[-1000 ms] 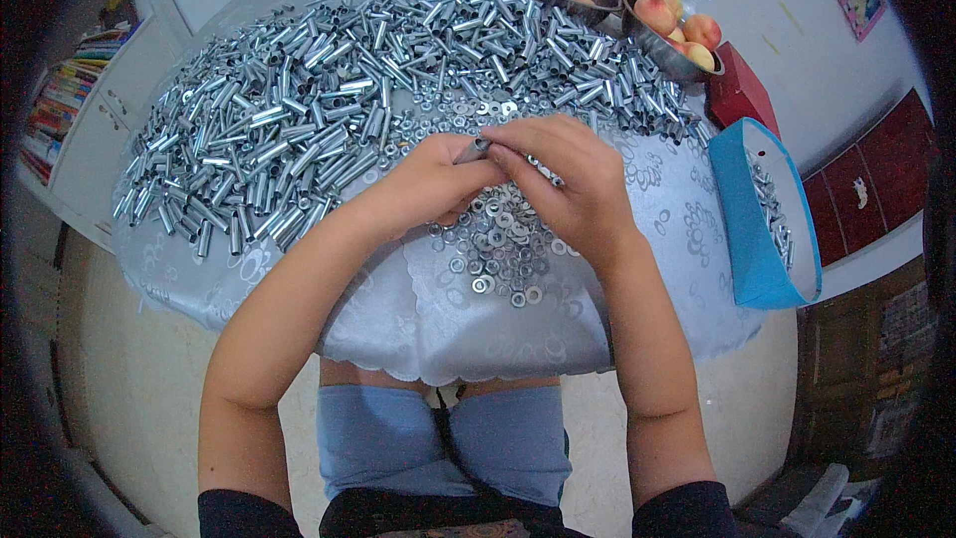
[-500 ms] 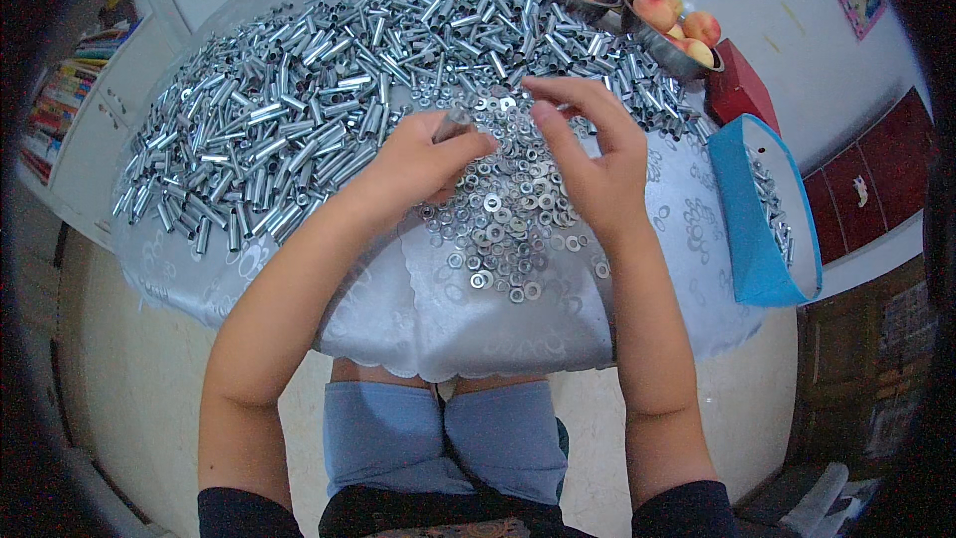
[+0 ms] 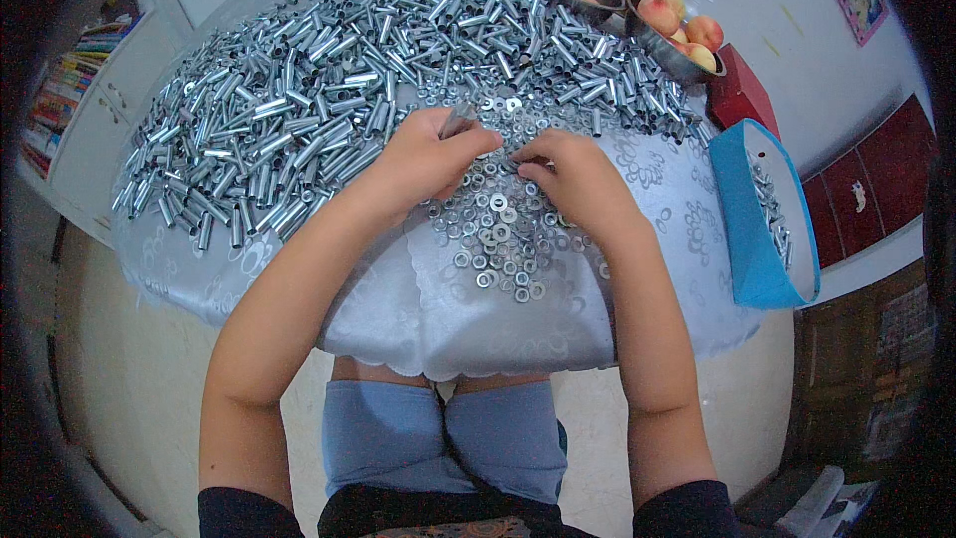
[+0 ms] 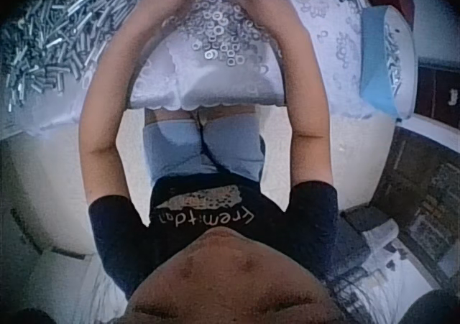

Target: The person sits on the floor and assembles metal hardware by picking up cylindrical pins and washers from a large pile on a table. They insert the washers onto the pins one by one, creating small assembled units.

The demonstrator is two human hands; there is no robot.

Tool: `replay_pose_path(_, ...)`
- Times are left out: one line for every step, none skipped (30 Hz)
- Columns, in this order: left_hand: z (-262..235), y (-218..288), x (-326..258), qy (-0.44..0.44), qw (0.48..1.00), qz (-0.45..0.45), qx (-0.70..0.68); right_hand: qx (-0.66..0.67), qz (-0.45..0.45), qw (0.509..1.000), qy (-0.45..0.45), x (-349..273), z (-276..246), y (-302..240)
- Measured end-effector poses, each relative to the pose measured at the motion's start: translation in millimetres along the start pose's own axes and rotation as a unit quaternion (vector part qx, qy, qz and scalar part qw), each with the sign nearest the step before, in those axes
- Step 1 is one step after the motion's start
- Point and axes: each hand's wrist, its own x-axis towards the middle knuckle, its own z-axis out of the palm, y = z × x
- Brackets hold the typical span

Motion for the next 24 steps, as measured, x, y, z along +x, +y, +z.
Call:
replay_pose_path(-0.8, -1.1, 0.6, -0.003, 1.0, 0.001, -0.004, 0.003, 0.014, 1.0, 0.003, -0.2, -0.5, -0.2)
replay_pose_path(-2.0, -3.1, 2.0, -0.005, 1.0, 0.002, -0.009, 0.002, 0.012, 1.0, 0.004, -0.1, -0.5, 0.1)
replay_pose_path(-2.6, -3.9, 3.0, -0.009, 1.0, 0.003, -0.013, 0.002, 0.01, 1.0, 0.006, 0.0, -0.6, 0.7)
replay_pose_path(-2.1, -3.1, 2.8, -0.007, 1.0, 0.004, -0.007, 0.001, 0.009, 1.0, 0.007, 0.1, -0.9, 1.1)
replay_pose_path(-1.1, -2.0, 2.4, -0.006, 1.0, 0.004, 0.0, -0.006, 0.01, 1.0, 0.016, 0.7, -1.3, -0.4)
replay_pose_path(-0.5, -1.2, 2.1, -0.004, 1.0, 0.005, 0.006, -0.012, 0.012, 1.0, 0.025, 1.6, -1.6, -3.5)
replay_pose_path(-1.0, -1.6, 2.7, -0.006, 1.0, -0.001, 0.011, -0.018, 0.014, 0.999, 0.033, 2.3, -2.1, -5.6)
replay_pose_path(-2.1, -2.8, 3.7, -0.007, 1.0, -0.006, 0.016, 0.006, -0.006, 0.997, 0.075, 2.8, -2.9, -6.0)
replay_pose_path(-3.0, -3.3, 4.4, -0.009, 1.0, -0.011, 0.02, 0.029, -0.026, 0.992, 0.117, 4.1, -3.6, -6.3)
replay_pose_path(-2.5, -2.4, 4.0, -0.016, 0.999, -0.015, 0.03, 0.053, -0.046, 0.985, 0.159, 5.1, -4.4, -7.0)
replay_pose_path(-1.3, -1.3, 2.8, -0.024, 0.999, -0.018, 0.039, 0.084, -0.054, 0.979, 0.18, 5.6, -7.0, -11.2)
replay_pose_path(0.0, -1.8, 1.8, -0.031, 0.998, -0.023, 0.049, 0.115, -0.06, 0.971, 0.2, 5.3, -10.0, -18.0)
replay_pose_path(1.1, -3.1, 1.5, -0.037, 0.998, -0.021, 0.052, 0.147, -0.066, 0.962, 0.22, 5.2, -11.3, -23.3)
replay_pose_path(2.1, -4.7, 1.3, -0.044, 0.997, -0.018, 0.055, 0.149, -0.076, 0.958, 0.231, 5.8, -9.9, -26.6)
replay_pose_path(3.9, -6.2, 1.0, -0.051, 0.997, -0.015, 0.057, 0.15, -0.086, 0.955, 0.243, 5.5, -8.2, -29.4)
replay_pose_path(5.8, -7.2, 0.8, -0.054, 0.996, -0.01, 0.073, 0.151, -0.096, 0.951, 0.254, 5.2, -6.8, -31.2)
replay_pose_path(7.8, -8.2, 0.6, -0.057, 0.994, -0.005, 0.089, 0.151, -0.104, 0.95, 0.252, 4.7, -5.9, -31.8)
replay_pose_path(8.2, -8.4, 0.3, -0.059, 0.993, 0.0, 0.105, 0.152, -0.113, 0.949, 0.251, 5.1, -5.1, -32.7)
replay_pose_path(7.4, -9.3, 0.6, -0.065, 0.993, 0.004, 0.103, 0.153, -0.123, 0.949, 0.249, 5.2, -4.5, -33.6)
replay_pose_path(6.0, -10.9, 1.2, -0.071, 0.992, 0.008, 0.101, 0.156, -0.122, 0.95, 0.243, 4.7, -4.5, -35.1)
replay_pose_path(5.2, -11.6, 2.0, -0.077, 0.992, 0.013, 0.099, 0.158, -0.121, 0.951, 0.237, 3.8, -5.0, -36.9)
replay_pose_path(5.0, -11.3, 2.1, -0.078, 0.992, 0.012, 0.098, 0.16, -0.12, 0.952, 0.231, 3.3, -5.3, -37.8)
replay_pose_path(4.9, -10.7, 2.1, -0.08, 0.992, 0.011, 0.097, 0.157, -0.127, 0.952, 0.231, 3.3, -5.3, -37.6)
replay_pose_path(4.8, -10.2, 2.0, -0.08, 0.992, 0.009, 0.097, 0.155, -0.134, 0.951, 0.231, 3.2, -5.2, -37.3)
